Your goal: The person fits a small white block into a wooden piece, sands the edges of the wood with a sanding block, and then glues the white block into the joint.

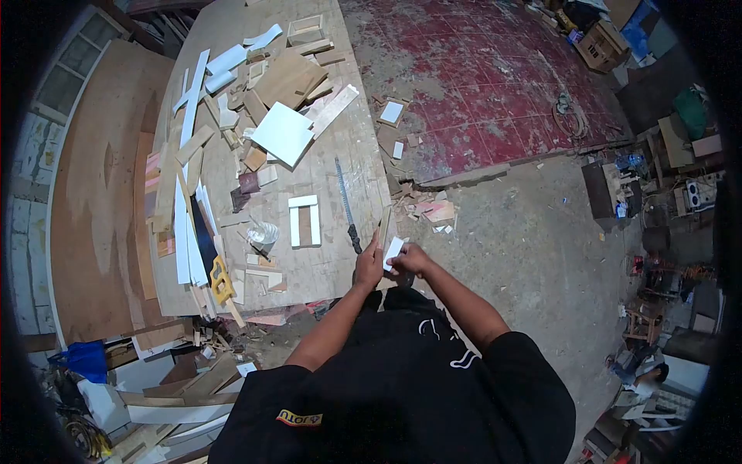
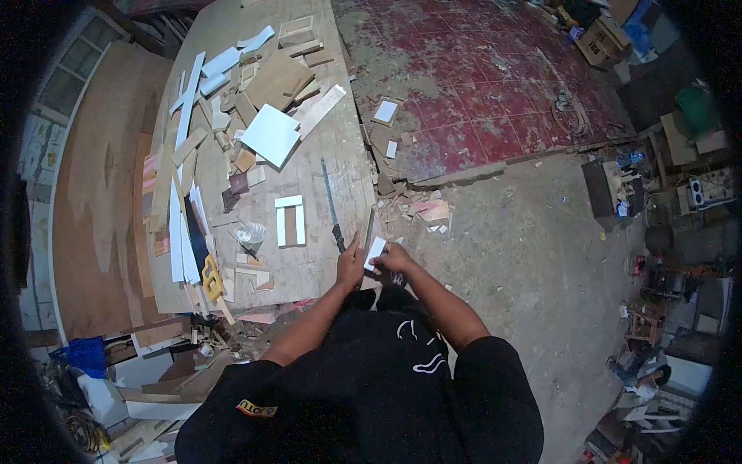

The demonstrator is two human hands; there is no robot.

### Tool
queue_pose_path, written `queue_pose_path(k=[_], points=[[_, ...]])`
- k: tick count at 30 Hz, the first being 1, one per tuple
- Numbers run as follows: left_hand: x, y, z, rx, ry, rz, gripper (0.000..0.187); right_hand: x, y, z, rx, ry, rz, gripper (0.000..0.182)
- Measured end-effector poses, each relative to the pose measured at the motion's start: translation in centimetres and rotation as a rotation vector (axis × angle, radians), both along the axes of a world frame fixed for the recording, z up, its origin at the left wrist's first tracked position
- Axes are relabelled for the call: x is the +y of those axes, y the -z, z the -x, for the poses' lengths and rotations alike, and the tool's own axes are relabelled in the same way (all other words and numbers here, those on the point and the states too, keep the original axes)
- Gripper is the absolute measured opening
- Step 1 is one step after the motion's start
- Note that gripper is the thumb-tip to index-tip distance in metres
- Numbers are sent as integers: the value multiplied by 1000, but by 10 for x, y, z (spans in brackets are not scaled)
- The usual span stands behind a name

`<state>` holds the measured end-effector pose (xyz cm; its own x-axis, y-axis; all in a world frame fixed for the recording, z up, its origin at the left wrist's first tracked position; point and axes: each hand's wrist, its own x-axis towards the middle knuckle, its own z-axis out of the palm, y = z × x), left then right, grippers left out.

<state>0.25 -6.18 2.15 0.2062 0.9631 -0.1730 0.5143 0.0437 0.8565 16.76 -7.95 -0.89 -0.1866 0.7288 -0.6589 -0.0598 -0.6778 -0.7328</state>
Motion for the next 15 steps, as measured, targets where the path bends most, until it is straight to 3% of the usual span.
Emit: queue_pose_path(k=[4, 7, 8, 11, 13, 15], points=[[1, -22, -1, -9, 12, 162, 46, 41, 4, -19, 12, 132, 32, 18], [0, -23, -4, 8, 5, 91, 45, 49, 1, -20, 44, 329, 70, 17], [-1, -22, -4, 7, 4, 89, 45, 48, -1, -18, 43, 328, 68, 17], [-1, -19, -3, 12, 5, 97, 45, 20, 12, 5, 318, 648, 152, 19], [-1, -9, -4, -37, -10, -48, 46, 4, 17, 18, 376, 714, 201, 21], [-1, -5, -3, -42, -9, -21, 46, -13, 15, 30, 423, 741, 235, 23]])
